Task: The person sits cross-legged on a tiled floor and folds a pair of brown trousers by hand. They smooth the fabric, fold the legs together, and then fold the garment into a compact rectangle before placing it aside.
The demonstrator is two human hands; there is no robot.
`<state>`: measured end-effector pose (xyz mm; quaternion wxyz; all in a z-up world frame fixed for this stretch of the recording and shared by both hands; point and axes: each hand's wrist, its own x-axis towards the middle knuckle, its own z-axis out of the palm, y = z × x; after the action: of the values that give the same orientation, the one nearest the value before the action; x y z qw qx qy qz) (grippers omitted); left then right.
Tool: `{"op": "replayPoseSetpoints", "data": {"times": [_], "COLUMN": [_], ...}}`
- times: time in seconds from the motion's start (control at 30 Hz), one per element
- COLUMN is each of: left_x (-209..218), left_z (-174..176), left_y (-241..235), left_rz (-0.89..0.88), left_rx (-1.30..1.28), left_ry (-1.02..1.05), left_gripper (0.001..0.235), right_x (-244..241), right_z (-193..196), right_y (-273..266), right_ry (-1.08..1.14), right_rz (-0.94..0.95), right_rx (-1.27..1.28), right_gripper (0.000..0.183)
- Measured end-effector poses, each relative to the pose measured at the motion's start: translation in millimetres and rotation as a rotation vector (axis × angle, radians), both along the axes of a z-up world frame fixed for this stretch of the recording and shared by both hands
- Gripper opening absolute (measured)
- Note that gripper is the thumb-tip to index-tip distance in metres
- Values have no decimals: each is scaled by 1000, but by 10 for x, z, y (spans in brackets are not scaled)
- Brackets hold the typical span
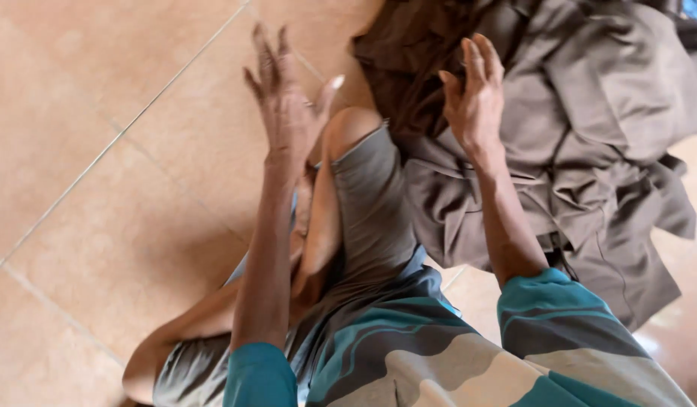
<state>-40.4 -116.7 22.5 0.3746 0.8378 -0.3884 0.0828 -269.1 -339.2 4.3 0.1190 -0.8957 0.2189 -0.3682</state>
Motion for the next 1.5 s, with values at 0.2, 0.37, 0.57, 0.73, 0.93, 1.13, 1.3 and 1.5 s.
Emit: {"op": "replayPoseSetpoints", "data": {"times": [0.2,0.37,0.57,0.73,0.93,1.13,1.3,1.5], "left_x": [-991,-1881,-2443,-2434,-2344,-2417,-2647,-2107], "left_z": [86,-75,-366,-1124,-619,23,-541,-489], "left_y": [-1245,-1907,-2230,-2428,-2362,-2321,-2233,-1944], "left_rz": [-372,-522,-697,-749,-828,-791,-674,-465], "left_rx": [-29,187,230,340,535,586,519,173], "left_ry": [-78,-287,-387,-342,122,673,371,538], "left_gripper": [100,120,123,115,101,115,66,22], "right_x": [-1401,-2209,-2769,-2781,-2670,-2107,-1764,-1560], "right_z": [151,93,-249,-476,-1140,-897,-1294,-806], "right_y": [-289,-323,-333,-534,-904,-124,516,857], "right_ry": [113,119,250,234,220,63,16,13], "right_rz": [-327,-580,-743,-723,-794,-557,-341,-351], "right_rx": [-57,-51,259,320,257,177,199,101], "right_gripper": [50,79,115,118,62,46,14,80]}}
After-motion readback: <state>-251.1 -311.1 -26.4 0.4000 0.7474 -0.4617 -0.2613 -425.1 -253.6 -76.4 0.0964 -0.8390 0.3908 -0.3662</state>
